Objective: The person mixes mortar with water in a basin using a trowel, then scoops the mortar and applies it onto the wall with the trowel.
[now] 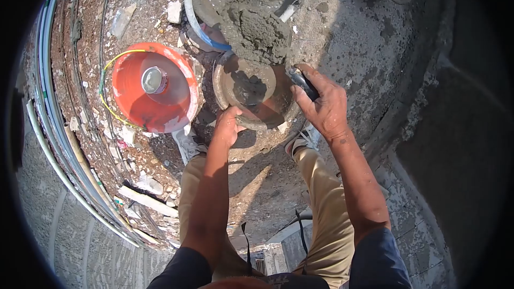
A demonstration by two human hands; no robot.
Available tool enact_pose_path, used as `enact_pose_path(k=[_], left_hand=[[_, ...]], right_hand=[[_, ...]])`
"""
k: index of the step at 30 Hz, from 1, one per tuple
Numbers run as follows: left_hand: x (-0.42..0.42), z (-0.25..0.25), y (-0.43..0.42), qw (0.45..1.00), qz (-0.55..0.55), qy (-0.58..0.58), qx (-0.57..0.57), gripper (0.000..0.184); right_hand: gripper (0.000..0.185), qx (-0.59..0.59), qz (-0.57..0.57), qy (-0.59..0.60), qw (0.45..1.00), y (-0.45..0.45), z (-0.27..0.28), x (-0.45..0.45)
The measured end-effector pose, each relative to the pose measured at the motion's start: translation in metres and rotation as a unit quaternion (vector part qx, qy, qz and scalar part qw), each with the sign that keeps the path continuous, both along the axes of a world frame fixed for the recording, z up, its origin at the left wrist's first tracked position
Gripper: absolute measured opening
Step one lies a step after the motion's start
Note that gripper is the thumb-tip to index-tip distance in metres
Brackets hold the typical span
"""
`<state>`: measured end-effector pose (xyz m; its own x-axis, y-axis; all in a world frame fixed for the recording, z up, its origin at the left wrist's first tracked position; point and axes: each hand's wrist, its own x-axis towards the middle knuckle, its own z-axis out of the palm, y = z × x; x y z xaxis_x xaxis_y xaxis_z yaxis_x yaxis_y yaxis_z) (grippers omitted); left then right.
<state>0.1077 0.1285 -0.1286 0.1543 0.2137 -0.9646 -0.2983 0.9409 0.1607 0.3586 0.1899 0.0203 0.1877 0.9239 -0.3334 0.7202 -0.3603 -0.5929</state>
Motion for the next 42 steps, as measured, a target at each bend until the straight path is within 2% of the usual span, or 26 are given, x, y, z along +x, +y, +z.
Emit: enact_pose_path(k=[3,6,7,10,11,13,15,17,18,19,20,22,25,28,29,30,31,32,33,34,36,37,39,41,42], left_hand=[[0.001,0.002,0.001,1.0,0.008,0.008,0.0,0.028],[0.006,0.004,0.004,0.999,0.008,0.03,0.007,0.029],[0.007,-0.002,0.0,0.999,0.008,0.04,0.004,0.029],[0.007,-0.006,-0.009,0.999,-0.02,0.038,0.023,0.03],[0.008,0.001,-0.003,0.999,-0.012,0.033,0.018,0.031],[0.003,-0.028,-0.018,0.999,-0.037,0.015,0.032,0.032],[0.0,-0.032,-0.019,0.998,-0.044,0.017,0.046,0.034],[0.006,0.005,0.004,0.997,-0.036,0.035,0.062,0.038],[0.008,0.014,0.01,0.996,-0.033,0.042,0.069,0.04],[0.001,0.001,0.005,0.995,-0.073,0.02,0.063,0.047],[0.004,0.004,0.007,0.996,-0.062,0.032,0.049,0.043],[0.008,0.012,0.007,0.997,-0.032,0.06,0.018,0.036],[-0.007,-0.019,-0.018,0.968,-0.165,-0.031,0.186,0.022],[0.003,-0.039,-0.04,0.982,-0.041,0.01,0.183,0.02],[-0.001,-0.046,-0.039,0.989,-0.052,-0.025,0.135,0.021],[-0.007,-0.049,-0.039,0.95,-0.216,0.02,0.225,0.023],[-0.013,-0.054,-0.039,0.873,-0.373,0.063,0.307,0.025],[-0.005,-0.034,-0.018,0.944,-0.284,0.04,0.162,0.028],[0.004,-0.012,0.004,0.985,-0.166,0.045,0.017,0.03],[0.001,-0.018,-0.002,0.987,-0.152,0.022,0.051,0.029],[-0.005,-0.033,-0.024,0.985,-0.121,-0.028,0.117,0.026],[-0.001,-0.045,-0.034,0.99,-0.03,-0.002,0.141,0.023],[-0.015,-0.08,-0.054,0.974,-0.123,-0.008,0.188,0.022],[-0.01,-0.061,-0.031,0.99,-0.106,-0.003,0.099,0.018],[-0.009,-0.046,-0.023,0.991,-0.09,0.008,0.104,0.017]], right_hand=[[0.047,-0.108,0.13,-0.129,0.977,-0.032,0.011,0.004],[0.048,-0.116,0.209,-0.162,0.957,-0.031,0.022,0.014],[0.049,-0.083,0.21,-0.166,0.96,-0.019,0.03,0.017],[0.044,-0.031,0.213,-0.228,0.95,0.054,0.064,0.032],[0.042,-0.037,0.227,-0.279,0.932,0.085,0.073,0.038],[0.038,0.048,0.285,-0.361,0.887,0.15,0.082,0.05],[0.03,0.089,0.313,-0.456,0.828,0.212,0.069,0.052],[0.029,0.016,0.307,-0.477,0.823,0.261,0.031,0.033],[0.022,0.18,0.372,-0.44,0.797,0.268,-0.005,0.036],[0.018,0.128,0.366,-0.442,0.809,0.262,-0.022,0.02],[0.016,0.077,0.359,-0.445,0.817,0.256,-0.039,0.003],[0.018,0.057,0.338,-0.431,0.834,0.236,-0.027,-0.006],[0.018,0.038,0.302,-0.412,0.859,0.218,-0.009,0.007],[0.022,-0.021,0.21,-0.357,0.91,0.211,-0.014,0.004],[0.025,-0.033,0.165,-0.295,0.94,0.212,-0.025,0.002],[0.029,-0.047,0.118,-0.231,0.965,0.212,-0.044,-0.002],[0.033,-0.059,0.069,-0.165,0.982,0.213,-0.062,-0.008],[0.04,-0.131,0.014,-0.137,0.982,0.217,-0.079,-0.025],[0.043,-0.125,-0.024,-0.125,0.984,0.216,-0.097,-0.041],[0.043,-0.116,-0.044,-0.12,0.985,0.214,-0.105,-0.054],[0.04,-0.164,-0.13,0.018,0.978,0.211,-0.102,-0.057],[0.038,-0.168,-0.165,0.068,0.969,0.211,-0.107,-0.054],[0.032,-0.185,-0.229,0.165,0.941,0.205,-0.117,-0.047],[0.028,-0.156,-0.252,0.222,0.929,0.197,-0.113,-0.049],[0.026,-0.14,-0.264,0.251,0.921,0.193,-0.109,-0.052]])
